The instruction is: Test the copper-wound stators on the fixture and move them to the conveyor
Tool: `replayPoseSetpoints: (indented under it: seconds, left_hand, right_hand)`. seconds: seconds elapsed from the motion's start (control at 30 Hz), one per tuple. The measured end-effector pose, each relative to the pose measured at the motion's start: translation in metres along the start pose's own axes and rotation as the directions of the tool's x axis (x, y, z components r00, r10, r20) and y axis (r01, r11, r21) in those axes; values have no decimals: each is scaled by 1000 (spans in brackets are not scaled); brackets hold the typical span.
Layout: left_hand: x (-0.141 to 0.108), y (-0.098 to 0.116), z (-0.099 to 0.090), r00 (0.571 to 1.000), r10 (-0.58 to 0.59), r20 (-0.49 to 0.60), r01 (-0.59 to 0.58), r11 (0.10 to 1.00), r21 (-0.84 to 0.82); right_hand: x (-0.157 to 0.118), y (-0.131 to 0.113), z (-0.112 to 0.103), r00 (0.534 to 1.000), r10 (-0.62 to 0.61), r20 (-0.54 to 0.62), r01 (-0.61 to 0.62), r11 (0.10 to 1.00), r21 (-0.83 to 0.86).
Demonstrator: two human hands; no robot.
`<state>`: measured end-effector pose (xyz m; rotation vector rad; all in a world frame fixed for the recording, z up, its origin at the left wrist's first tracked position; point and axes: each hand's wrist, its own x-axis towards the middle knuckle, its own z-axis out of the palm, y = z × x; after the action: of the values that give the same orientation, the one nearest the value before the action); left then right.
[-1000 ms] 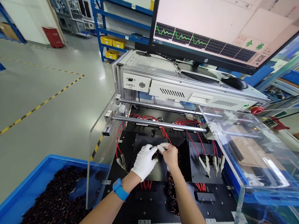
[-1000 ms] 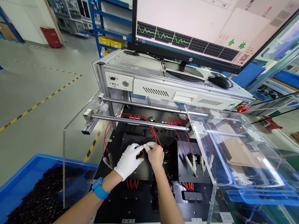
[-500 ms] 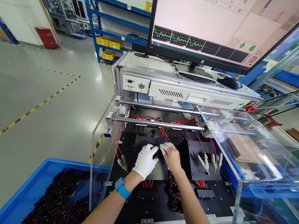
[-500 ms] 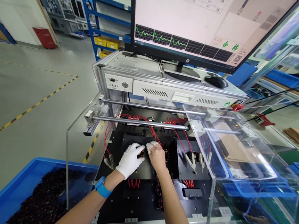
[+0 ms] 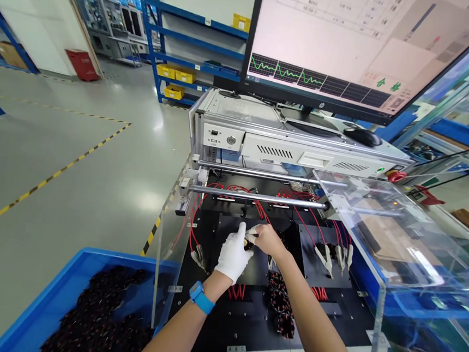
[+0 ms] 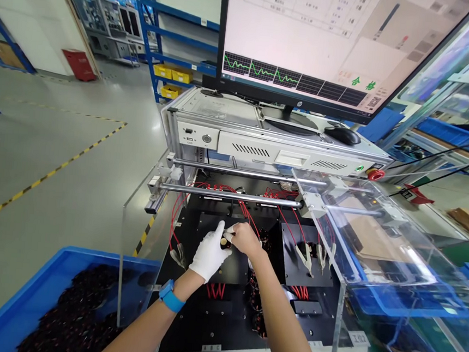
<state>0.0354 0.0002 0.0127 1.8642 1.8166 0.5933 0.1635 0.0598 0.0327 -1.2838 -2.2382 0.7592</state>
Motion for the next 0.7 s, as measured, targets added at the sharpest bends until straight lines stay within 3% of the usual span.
replayPoseSetpoints:
  seconds: [0.13, 0.2, 0.3, 0.37, 0.5, 0.6, 0.7]
  left_hand:
    - [-1, -1, 1, 1000, -10, -3, 10, 1000, -2]
    - [-1, -1, 1, 1000, -12, 0, 12, 1000, -8]
    - [-2, -1, 3, 1000, 8, -19, -8, 1000, -2]
    - [-2, 0, 6, 999, 17, -42, -16, 1000, 24]
    - [-4, 4, 13, 995, -5, -95, 11, 998, 65]
    - [-9, 1, 16, 993, -23, -119, 22, 1000, -7]
    - [-14, -12, 14, 993, 19, -118, -43, 977, -208]
  right_hand:
    - [0, -2, 6, 995, 71, -69, -68, 997, 45]
    - [-4, 4, 11, 988, 109, -114, -83, 974, 210]
    - [-17, 16, 19, 958, 205, -201, -77, 858, 508]
    - [-26, 20, 24, 945, 190, -267, -17, 843, 538]
    - [-36, 13, 32, 946, -38, -322, 91, 985, 148]
    - [-40, 7, 40, 932, -146, -331, 102, 984, -146]
    - [-43, 6, 47, 908, -183, -378, 89, 963, -254]
